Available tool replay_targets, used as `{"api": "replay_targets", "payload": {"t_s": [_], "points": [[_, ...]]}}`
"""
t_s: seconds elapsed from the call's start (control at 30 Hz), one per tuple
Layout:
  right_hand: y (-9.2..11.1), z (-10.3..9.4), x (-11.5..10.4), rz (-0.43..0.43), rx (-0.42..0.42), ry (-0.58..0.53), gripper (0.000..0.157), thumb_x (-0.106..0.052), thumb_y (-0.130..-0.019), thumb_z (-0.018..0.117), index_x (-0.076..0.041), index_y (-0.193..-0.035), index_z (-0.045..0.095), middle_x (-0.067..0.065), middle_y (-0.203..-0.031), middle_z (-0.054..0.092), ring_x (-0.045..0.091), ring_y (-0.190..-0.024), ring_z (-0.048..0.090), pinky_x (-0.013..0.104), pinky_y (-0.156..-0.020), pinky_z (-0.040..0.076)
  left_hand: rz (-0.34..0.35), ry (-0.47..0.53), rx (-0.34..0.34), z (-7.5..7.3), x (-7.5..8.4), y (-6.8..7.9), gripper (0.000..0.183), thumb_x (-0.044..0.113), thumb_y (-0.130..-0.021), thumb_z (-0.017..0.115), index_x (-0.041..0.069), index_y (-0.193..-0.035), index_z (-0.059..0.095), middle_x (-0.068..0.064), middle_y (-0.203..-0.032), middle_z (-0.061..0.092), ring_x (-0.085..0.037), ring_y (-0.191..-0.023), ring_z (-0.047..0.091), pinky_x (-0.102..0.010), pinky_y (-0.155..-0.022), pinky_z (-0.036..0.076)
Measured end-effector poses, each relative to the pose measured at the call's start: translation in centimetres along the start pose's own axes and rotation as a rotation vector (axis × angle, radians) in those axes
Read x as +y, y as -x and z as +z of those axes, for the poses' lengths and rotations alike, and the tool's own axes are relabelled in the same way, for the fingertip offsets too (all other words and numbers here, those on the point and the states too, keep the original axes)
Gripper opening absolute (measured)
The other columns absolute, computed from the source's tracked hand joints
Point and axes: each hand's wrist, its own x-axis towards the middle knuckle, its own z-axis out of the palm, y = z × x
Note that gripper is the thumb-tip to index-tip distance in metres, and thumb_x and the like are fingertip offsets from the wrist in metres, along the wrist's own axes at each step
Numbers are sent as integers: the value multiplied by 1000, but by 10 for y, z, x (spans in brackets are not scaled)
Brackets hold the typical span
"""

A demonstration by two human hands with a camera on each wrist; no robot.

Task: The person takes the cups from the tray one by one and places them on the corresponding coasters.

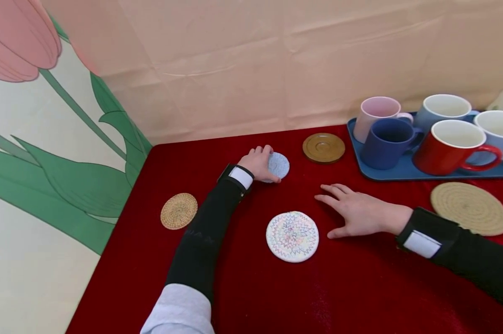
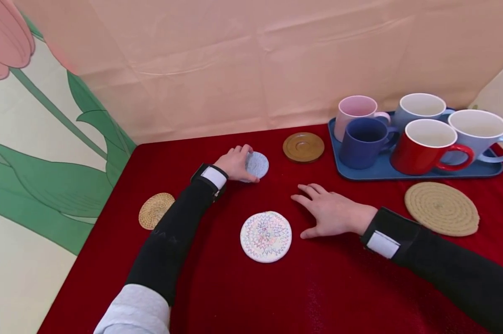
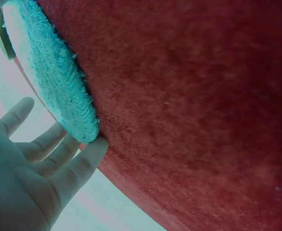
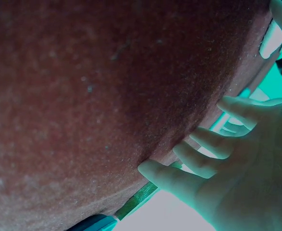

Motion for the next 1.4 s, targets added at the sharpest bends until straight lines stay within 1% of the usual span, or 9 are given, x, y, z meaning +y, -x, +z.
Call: {"api": "replay_targets", "payload": {"t_s": [0.37,0.7,0.87,1.0,1.23,1.4], "points": [[4,-1,-1,1,-4,-14,95,-60,-81,77,-8,-153,44,27,-160,30,52,-143,28,66,-104,41,-49,35,7,-4,11,-15,83,55,-83,78,14,-144,39,-11,-137,50,-25,-121,49,-38,-95,48],[5,-1,-2,2,-2,-1,95,-60,-82,77,-8,-154,43,27,-160,30,51,-143,28,65,-104,41,-120,64,58,-3,18,-26,87,58,-82,78,13,-144,38,-14,-137,49,-27,-124,48,-40,-94,50],[5,-2,-2,5,-13,-13,95,-59,-82,77,-8,-154,43,26,-161,29,52,-144,26,66,-105,39,-153,59,72,-1,20,-33,88,61,-81,77,12,-143,37,-14,-137,50,-28,-124,49,-40,-94,51],[5,-1,-2,6,-15,-5,95,-60,-82,77,-9,-154,42,26,-161,28,51,-144,26,66,-106,39,-163,62,84,1,19,-37,89,61,-80,78,11,-142,37,-14,-135,50,-28,-122,49,-40,-93,51],[5,-2,-2,6,-14,-7,95,-60,-82,76,-9,-154,42,26,-161,28,51,-144,26,66,-106,38,-176,74,80,3,18,-46,91,62,-79,78,12,-143,37,-13,-135,51,-27,-122,49,-40,-96,49],[6,-1,-2,9,-17,-12,95,-60,-82,76,-9,-155,42,26,-161,28,51,-145,26,66,-106,38,-174,93,77,3,19,-44,90,60,-80,78,12,-143,38,-13,-136,51,-27,-122,49,-41,-97,49]]}}
